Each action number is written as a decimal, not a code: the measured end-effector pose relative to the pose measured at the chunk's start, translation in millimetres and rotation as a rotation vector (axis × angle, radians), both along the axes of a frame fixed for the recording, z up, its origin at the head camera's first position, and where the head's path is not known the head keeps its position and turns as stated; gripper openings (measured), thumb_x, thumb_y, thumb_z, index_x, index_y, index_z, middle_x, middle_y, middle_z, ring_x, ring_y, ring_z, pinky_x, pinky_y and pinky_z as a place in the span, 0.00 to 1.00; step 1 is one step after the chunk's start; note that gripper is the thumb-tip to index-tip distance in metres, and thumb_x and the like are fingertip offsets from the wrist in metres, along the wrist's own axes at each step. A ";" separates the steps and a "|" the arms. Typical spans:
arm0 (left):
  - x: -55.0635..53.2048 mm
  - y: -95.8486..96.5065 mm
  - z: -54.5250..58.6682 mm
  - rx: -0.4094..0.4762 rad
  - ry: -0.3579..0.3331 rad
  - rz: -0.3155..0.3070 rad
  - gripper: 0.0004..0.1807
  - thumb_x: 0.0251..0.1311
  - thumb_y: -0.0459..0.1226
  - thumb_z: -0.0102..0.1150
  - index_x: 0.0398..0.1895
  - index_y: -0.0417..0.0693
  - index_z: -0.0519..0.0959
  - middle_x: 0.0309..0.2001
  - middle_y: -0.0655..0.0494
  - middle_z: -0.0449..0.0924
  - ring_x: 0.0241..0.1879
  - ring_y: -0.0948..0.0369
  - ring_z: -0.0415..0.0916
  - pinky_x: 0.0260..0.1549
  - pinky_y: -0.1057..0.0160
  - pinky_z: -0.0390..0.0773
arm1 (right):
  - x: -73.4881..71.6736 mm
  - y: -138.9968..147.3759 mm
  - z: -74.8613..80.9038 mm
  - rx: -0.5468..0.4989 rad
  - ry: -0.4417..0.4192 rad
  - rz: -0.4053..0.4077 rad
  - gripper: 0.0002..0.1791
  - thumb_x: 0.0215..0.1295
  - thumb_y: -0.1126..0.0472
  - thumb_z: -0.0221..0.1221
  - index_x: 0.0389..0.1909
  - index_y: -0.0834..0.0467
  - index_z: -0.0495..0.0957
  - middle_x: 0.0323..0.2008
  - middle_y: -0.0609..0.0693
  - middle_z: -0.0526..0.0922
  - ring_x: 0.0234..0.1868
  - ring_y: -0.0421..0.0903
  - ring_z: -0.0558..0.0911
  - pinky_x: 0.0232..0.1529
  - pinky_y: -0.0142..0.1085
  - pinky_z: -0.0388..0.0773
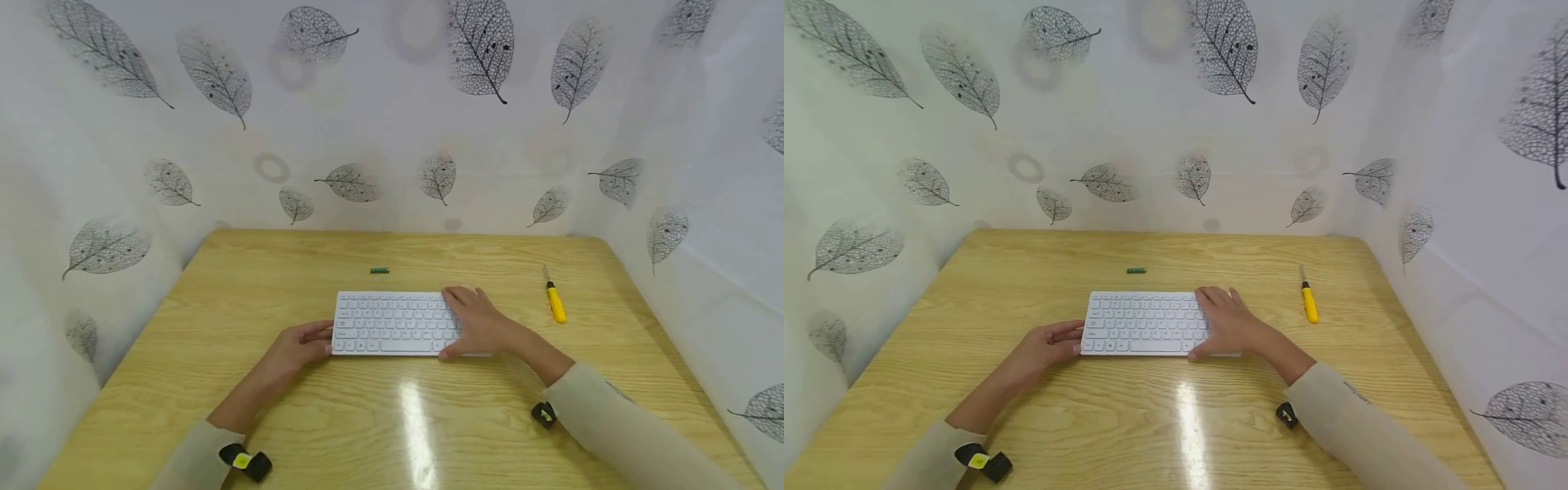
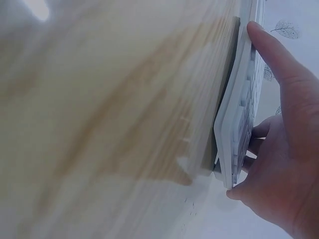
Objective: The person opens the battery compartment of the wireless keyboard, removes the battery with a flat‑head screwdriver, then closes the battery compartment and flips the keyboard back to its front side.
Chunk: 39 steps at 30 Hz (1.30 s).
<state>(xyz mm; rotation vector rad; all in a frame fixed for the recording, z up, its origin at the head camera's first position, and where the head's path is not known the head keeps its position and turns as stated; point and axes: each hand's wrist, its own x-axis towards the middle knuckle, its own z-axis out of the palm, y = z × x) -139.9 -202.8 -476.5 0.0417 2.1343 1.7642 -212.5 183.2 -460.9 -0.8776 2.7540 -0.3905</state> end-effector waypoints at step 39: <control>-12.8 -9.9 5.1 -0.344 0.189 -0.025 0.24 0.65 0.28 0.59 0.65 0.36 0.74 0.57 0.44 0.82 0.52 0.54 0.82 0.51 0.56 0.82 | 7.5 -30.6 10.9 0.056 -0.033 -0.074 0.73 0.43 0.27 0.71 0.79 0.64 0.48 0.78 0.61 0.53 0.78 0.62 0.53 0.74 0.68 0.40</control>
